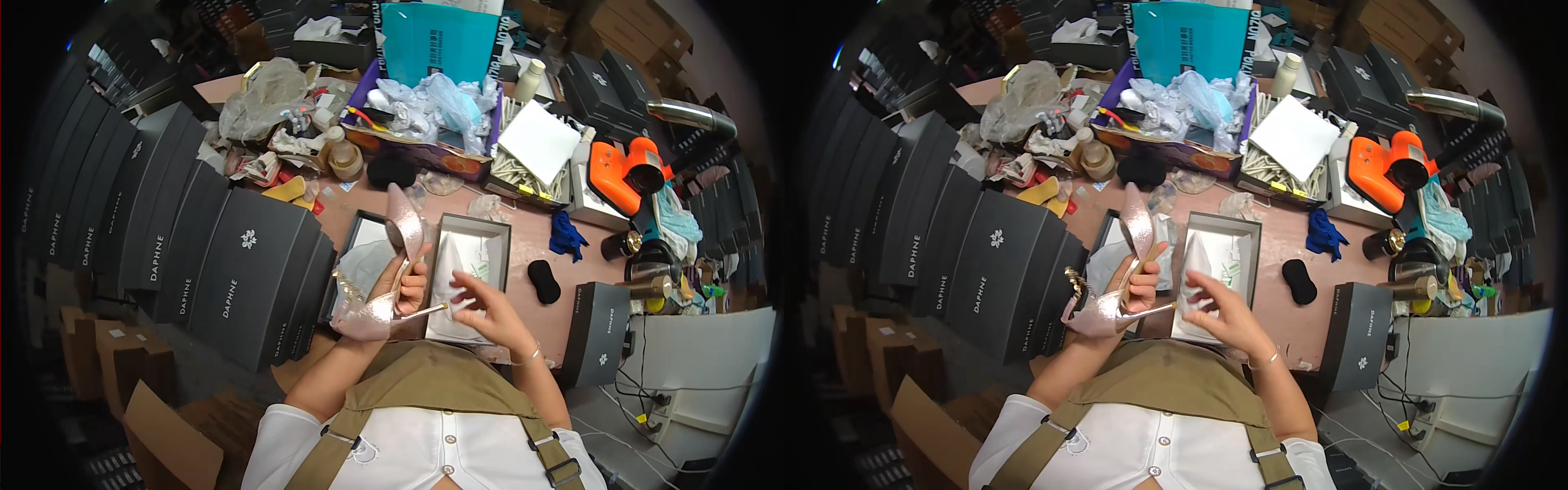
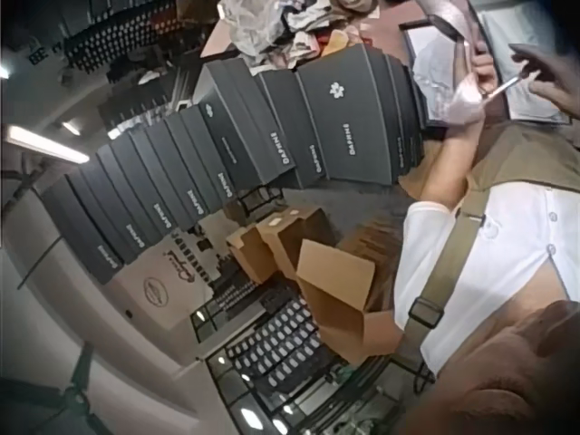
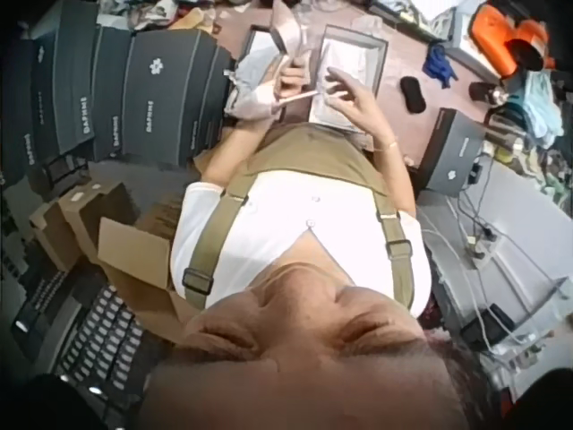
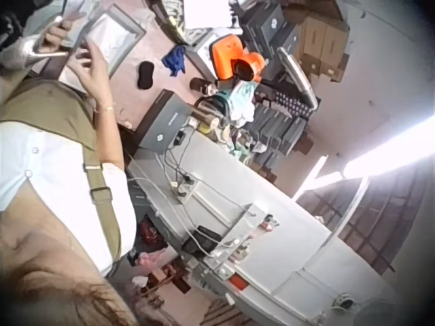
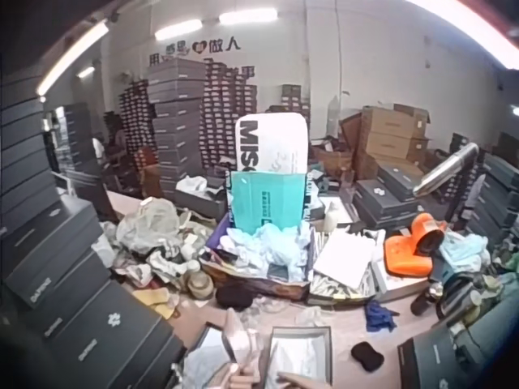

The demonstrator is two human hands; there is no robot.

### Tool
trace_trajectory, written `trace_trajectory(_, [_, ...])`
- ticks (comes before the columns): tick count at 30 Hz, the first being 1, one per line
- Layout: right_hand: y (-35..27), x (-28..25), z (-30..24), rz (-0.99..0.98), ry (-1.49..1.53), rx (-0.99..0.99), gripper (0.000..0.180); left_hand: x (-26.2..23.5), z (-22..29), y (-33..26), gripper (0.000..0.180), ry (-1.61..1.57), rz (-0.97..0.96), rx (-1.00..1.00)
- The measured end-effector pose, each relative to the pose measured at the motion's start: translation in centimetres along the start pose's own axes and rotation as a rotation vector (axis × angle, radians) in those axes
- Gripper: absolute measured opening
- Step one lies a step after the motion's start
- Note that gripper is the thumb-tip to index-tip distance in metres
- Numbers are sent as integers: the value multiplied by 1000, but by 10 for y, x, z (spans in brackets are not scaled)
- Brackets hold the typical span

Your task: Checking and packing high-heeled shoes into boxes, including wrapping them in tissue paper and cleaning soles.

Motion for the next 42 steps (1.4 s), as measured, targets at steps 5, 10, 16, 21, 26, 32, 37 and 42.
trace_trajectory(5, [-13, 40, -4, -105, 56, 50, 59, -13, -5, 15, 60, -168, -396, -196])
trace_trajectory(10, [-11, 37, 0, -43, -19, -36, 45, -18, -13, 4, 58, -354, -202, -115])
trace_trajectory(16, [-13, 42, -15, -3, -58, -60, 37, -28, -19, -2, 58, -477, -173, -130])
trace_trajectory(21, [-20, 46, -13, 64, 62, 6, 39, -22, -18, -4, 59, -286, -162, -124])
trace_trajectory(26, [-25, 24, 31, 171, -283, 148, 47, -14, 20, -16, 40, 989, 630, 341])
trace_trajectory(32, [-12, 28, 175, 126, -855, 346, 39, -39, 97, -32, 47, 2417, 719, 824])
trace_trajectory(37, [-13, 8, 134, 237, -667, 92, 28, 10, -1, -19, 73, 2079, 420, 620])
trace_trajectory(42, [-26, 7, 26, 27, -849, -114, 25, -27, 3, 22, 67, 903, 573, 282])
Point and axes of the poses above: each hand's wrist, its own y-axis towards the middle knuckle, its own x-axis out of the palm, z = x × y, the point moved 2 cm from there along y, towards the middle knuckle, and after that the axes turned 1 degree about y, right-handed, at the moved point
